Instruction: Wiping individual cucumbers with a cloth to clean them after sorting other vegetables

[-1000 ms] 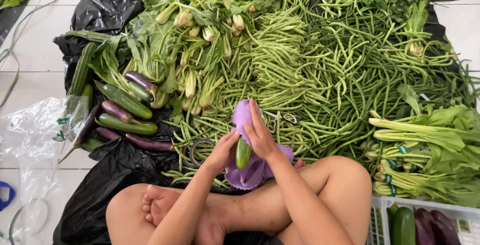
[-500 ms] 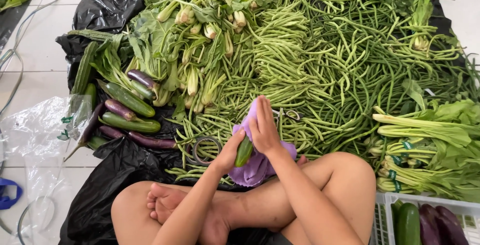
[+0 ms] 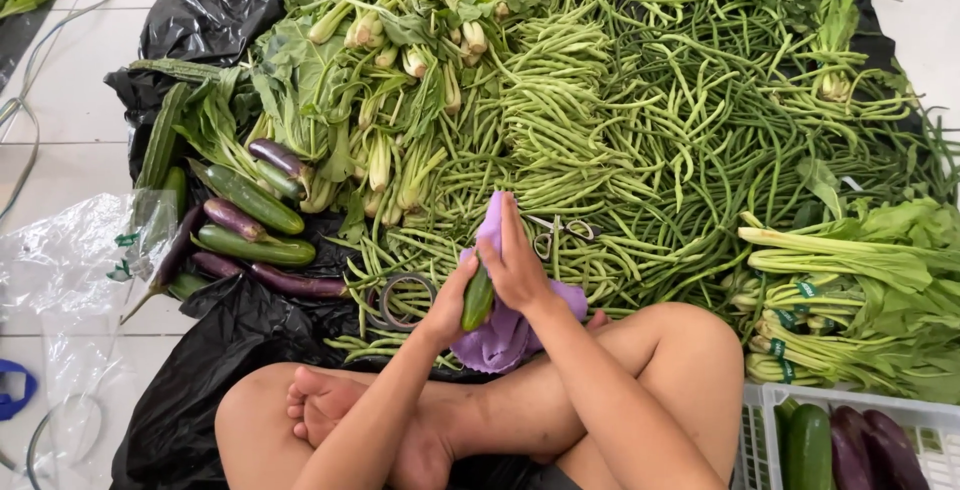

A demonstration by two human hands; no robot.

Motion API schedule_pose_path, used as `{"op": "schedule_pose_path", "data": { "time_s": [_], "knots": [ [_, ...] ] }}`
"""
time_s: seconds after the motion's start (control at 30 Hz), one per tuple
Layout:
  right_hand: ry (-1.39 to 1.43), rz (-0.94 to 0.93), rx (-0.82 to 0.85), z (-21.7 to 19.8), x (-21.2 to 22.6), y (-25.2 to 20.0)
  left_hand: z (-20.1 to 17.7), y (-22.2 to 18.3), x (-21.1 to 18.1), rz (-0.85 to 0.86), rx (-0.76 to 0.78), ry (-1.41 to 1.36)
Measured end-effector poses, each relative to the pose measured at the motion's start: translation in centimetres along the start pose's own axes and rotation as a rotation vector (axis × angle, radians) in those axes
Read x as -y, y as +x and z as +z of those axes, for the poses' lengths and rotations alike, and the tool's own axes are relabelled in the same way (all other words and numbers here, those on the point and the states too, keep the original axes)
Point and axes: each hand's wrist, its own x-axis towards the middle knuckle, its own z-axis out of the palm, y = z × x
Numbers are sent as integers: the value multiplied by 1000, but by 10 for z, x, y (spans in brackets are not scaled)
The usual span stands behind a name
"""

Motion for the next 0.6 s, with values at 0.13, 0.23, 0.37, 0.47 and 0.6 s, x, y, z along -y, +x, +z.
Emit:
{"op": "schedule_pose_path", "data": {
  "time_s": [0.13,0.23,0.37,0.47,0.6],
  "knots": [
    [-38,-277,87,9,33,-10,28,-13,-32,-60,-177,-157],
    [-236,-427,231,21,36,-26,27,-17,-32,-49,-154,-132],
    [-191,-473,19,27,-7,5,25,-21,-33,-10,-107,-88],
    [-59,-191,-47,4,-9,8,26,-19,-31,22,-74,-70],
    [-36,-118,111,-13,44,-3,14,-5,-25,29,-159,-49]
  ]
}}
